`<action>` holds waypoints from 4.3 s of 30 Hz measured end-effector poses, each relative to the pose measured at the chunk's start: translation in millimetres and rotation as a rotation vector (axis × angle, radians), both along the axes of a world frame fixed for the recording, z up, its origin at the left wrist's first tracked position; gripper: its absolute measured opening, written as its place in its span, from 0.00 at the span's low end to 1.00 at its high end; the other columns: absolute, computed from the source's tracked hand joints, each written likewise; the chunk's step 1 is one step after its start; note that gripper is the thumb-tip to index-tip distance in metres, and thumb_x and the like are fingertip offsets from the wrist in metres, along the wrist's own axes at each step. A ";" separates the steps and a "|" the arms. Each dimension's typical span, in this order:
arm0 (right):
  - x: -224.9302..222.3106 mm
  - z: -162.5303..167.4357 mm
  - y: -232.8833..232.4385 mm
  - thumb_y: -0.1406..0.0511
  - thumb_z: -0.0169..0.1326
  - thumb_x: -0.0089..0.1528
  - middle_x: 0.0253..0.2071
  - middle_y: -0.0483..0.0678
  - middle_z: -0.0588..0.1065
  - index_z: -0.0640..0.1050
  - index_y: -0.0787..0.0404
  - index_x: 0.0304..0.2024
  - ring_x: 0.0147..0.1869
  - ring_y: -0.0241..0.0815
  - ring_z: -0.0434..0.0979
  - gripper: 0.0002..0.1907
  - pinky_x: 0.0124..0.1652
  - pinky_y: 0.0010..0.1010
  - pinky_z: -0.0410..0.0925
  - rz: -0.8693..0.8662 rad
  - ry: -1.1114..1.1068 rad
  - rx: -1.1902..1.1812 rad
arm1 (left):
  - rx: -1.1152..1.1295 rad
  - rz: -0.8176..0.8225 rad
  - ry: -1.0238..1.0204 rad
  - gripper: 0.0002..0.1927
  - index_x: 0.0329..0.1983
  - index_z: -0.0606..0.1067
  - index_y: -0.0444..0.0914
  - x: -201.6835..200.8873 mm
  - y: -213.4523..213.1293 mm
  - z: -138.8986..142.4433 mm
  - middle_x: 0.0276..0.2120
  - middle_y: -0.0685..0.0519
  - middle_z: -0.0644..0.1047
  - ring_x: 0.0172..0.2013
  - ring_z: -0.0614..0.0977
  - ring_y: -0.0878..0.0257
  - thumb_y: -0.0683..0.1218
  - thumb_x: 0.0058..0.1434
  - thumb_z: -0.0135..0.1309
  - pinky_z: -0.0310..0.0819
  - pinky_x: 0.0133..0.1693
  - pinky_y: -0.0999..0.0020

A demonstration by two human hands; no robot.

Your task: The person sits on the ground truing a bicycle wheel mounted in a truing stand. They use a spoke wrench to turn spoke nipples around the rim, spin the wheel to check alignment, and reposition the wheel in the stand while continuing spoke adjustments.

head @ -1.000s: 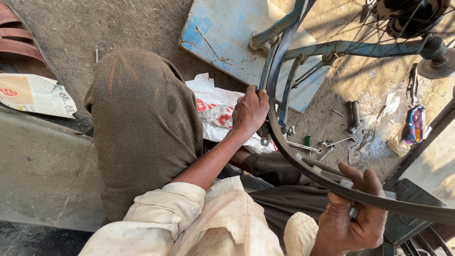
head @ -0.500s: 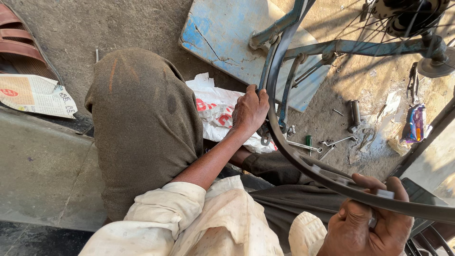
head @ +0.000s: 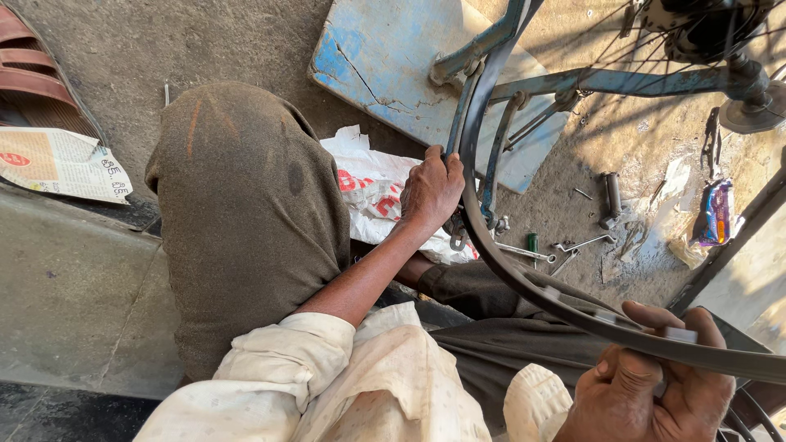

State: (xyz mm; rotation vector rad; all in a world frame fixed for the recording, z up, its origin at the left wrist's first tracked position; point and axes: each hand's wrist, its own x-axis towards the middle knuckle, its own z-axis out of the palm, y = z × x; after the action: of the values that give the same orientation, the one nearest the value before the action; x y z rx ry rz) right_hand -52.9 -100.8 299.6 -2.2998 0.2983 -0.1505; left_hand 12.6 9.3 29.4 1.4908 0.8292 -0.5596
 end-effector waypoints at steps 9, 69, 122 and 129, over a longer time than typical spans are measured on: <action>-4.4 1.0 -8.0 0.61 0.52 0.75 0.49 0.56 0.76 0.62 0.63 0.68 0.27 0.26 0.66 0.23 0.29 0.16 0.61 0.062 -0.041 0.019 | 0.008 0.004 -0.019 0.30 0.64 0.67 0.30 -0.2 0.1 1.0 0.34 0.38 0.82 0.41 0.86 0.43 0.56 0.69 0.39 0.78 0.47 0.49; -8.4 -3.8 -18.9 0.59 0.50 0.81 0.43 0.57 0.78 0.64 0.67 0.65 0.31 0.30 0.71 0.20 0.31 0.19 0.62 0.081 -0.081 -0.058 | -0.072 0.012 0.009 0.31 0.66 0.63 0.29 -1.0 -1.2 -1.1 0.31 0.42 0.81 0.33 0.89 0.48 0.56 0.68 0.37 0.83 0.41 0.52; -14.5 -51.1 -15.1 0.64 0.56 0.74 0.45 0.56 0.80 0.74 0.68 0.61 0.28 0.26 0.70 0.17 0.27 0.15 0.63 0.277 -0.097 0.015 | 0.002 -0.001 0.020 0.31 0.66 0.66 0.32 0.4 2.5 4.3 0.41 0.38 0.82 0.47 0.84 0.43 0.57 0.68 0.40 0.75 0.51 0.48; -22.7 -77.2 -37.5 0.66 0.57 0.72 0.46 0.51 0.82 0.78 0.64 0.54 0.27 0.25 0.71 0.10 0.26 0.14 0.63 0.313 -0.086 -0.062 | -0.011 -0.002 0.041 0.31 0.66 0.66 0.33 -0.4 2.0 2.4 0.41 0.37 0.82 0.47 0.84 0.42 0.57 0.68 0.39 0.74 0.51 0.48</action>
State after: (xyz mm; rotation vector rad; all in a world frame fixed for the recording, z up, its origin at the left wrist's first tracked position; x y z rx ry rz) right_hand -75.6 -138.3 222.4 -2.3602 -0.1124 -0.1004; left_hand 12.1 11.3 31.8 1.4748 0.8548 -0.5968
